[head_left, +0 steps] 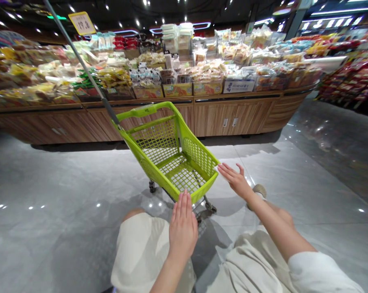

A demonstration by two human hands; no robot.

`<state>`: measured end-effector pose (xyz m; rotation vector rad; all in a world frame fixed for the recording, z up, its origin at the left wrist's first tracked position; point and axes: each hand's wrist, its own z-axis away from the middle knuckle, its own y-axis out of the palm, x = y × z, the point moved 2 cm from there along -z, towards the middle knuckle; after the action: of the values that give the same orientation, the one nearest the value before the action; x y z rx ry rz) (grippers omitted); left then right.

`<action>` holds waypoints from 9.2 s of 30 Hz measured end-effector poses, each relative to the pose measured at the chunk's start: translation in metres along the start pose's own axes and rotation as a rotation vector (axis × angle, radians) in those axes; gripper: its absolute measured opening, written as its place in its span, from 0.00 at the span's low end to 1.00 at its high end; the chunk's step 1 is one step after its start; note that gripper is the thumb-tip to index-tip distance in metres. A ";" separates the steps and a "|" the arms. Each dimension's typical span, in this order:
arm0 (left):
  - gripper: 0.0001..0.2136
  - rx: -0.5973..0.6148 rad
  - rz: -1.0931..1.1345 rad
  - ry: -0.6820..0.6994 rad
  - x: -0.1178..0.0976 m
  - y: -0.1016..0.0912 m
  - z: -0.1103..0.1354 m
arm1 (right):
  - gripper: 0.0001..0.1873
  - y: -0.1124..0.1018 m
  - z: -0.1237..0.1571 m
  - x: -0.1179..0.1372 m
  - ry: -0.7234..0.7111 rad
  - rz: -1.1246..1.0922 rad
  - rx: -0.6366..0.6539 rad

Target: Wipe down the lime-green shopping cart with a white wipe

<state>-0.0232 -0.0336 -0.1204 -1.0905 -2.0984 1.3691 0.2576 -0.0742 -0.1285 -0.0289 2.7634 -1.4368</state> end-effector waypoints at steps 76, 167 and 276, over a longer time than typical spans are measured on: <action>0.33 0.016 -0.003 0.006 0.005 -0.005 0.003 | 0.40 0.004 0.000 0.049 -0.090 -0.084 -0.074; 0.32 0.028 0.017 -0.030 -0.006 -0.004 0.003 | 0.37 0.000 -0.010 0.052 0.256 -0.066 -0.094; 0.36 -0.067 0.035 -0.032 -0.027 0.000 0.002 | 0.38 -0.063 -0.006 0.037 0.413 0.131 -0.096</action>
<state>-0.0083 -0.0557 -0.1192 -1.1443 -2.1721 1.3497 0.2206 -0.1064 -0.0743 0.4916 3.0766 -1.4121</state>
